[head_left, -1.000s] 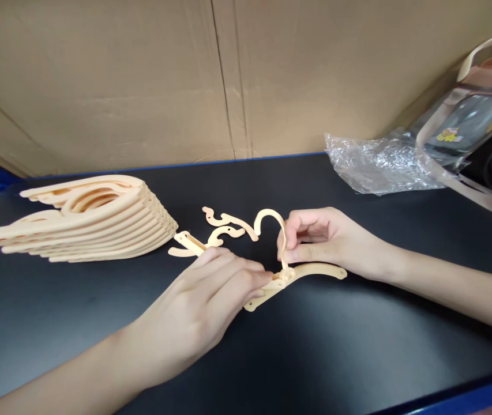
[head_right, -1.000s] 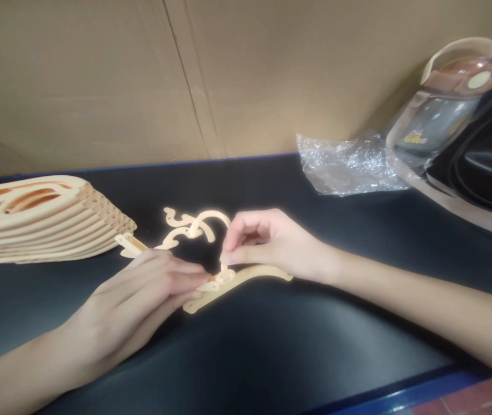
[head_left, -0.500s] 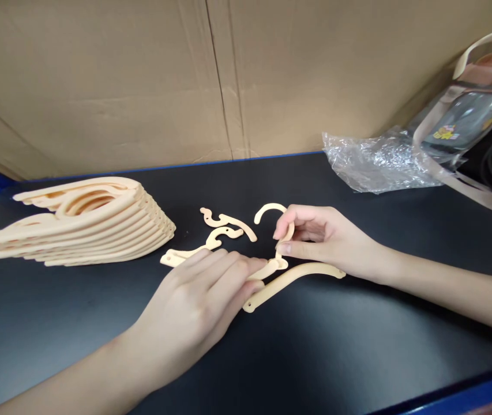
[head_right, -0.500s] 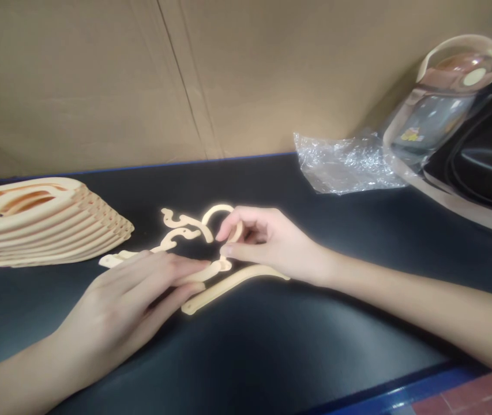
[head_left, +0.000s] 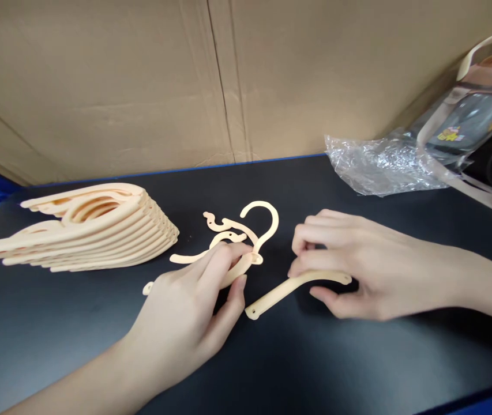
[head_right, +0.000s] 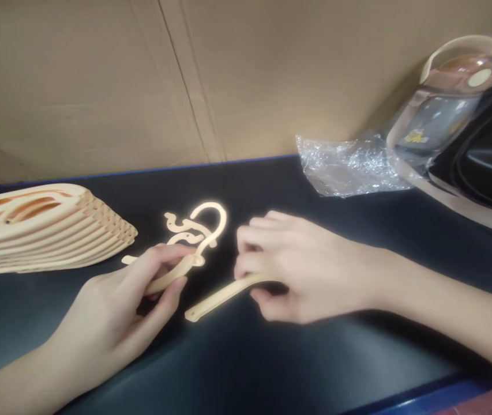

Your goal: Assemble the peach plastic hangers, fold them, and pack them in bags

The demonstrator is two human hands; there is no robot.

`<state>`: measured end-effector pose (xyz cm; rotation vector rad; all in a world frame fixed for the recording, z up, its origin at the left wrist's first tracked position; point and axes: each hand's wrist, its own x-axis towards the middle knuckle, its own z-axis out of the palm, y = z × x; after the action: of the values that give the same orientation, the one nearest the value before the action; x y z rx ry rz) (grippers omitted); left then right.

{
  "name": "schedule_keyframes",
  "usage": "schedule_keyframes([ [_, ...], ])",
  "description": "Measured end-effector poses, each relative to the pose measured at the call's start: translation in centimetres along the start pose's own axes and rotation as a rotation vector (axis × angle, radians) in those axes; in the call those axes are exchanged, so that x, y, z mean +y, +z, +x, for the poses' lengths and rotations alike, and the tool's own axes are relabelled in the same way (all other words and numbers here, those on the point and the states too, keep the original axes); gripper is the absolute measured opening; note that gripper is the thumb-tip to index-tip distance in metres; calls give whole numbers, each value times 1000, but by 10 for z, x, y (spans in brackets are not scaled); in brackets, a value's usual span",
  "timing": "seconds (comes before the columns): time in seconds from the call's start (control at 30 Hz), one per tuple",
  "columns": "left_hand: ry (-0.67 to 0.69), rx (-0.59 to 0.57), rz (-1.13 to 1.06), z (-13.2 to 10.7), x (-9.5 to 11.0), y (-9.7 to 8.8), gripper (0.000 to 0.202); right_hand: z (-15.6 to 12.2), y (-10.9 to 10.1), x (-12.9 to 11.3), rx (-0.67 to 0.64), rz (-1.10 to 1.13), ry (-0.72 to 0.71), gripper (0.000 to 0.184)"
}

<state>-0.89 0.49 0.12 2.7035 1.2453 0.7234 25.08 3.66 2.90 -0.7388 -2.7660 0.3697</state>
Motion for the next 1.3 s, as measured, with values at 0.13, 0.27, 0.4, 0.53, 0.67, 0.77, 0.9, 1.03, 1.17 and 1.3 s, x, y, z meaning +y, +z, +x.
schedule_keyframes([
  [0.13, -28, 43, -87, -4, 2, -3, 27, -3, 2, -5, -71, -124, -62, 19],
  [0.27, -133, 25, -306, -4, 8, -8, 30, -2, 4, 2, -82, -44, -83, 20],
  [0.4, -321, -42, -548, 1, 17, -12, 29, 0, 1, 6, -29, 18, -27, 23],
  [0.53, -636, -156, -940, 6, 25, -17, 29, -2, -1, 2, 57, -140, 78, 12],
  [0.67, -788, -165, -1263, 10, 25, -15, 24, -4, 1, -2, -4, -271, 134, 30],
  [0.77, -790, -174, -1380, 12, 17, -10, 23, -3, 3, -4, -69, -233, 160, 21],
  [0.9, -771, -242, -1439, 12, 4, -6, 14, -1, 5, -4, -76, -122, 135, 11],
  [1.03, -820, -297, -1416, 12, 1, -8, 18, -1, 8, -5, -7, -41, 80, 5],
  [1.17, -871, -343, -1396, 12, 4, -12, 20, -2, 13, -8, 66, -91, 8, 7],
  [1.3, -889, -367, -1424, 12, 5, -13, 19, -2, 18, -8, 79, -149, -29, 10],
])
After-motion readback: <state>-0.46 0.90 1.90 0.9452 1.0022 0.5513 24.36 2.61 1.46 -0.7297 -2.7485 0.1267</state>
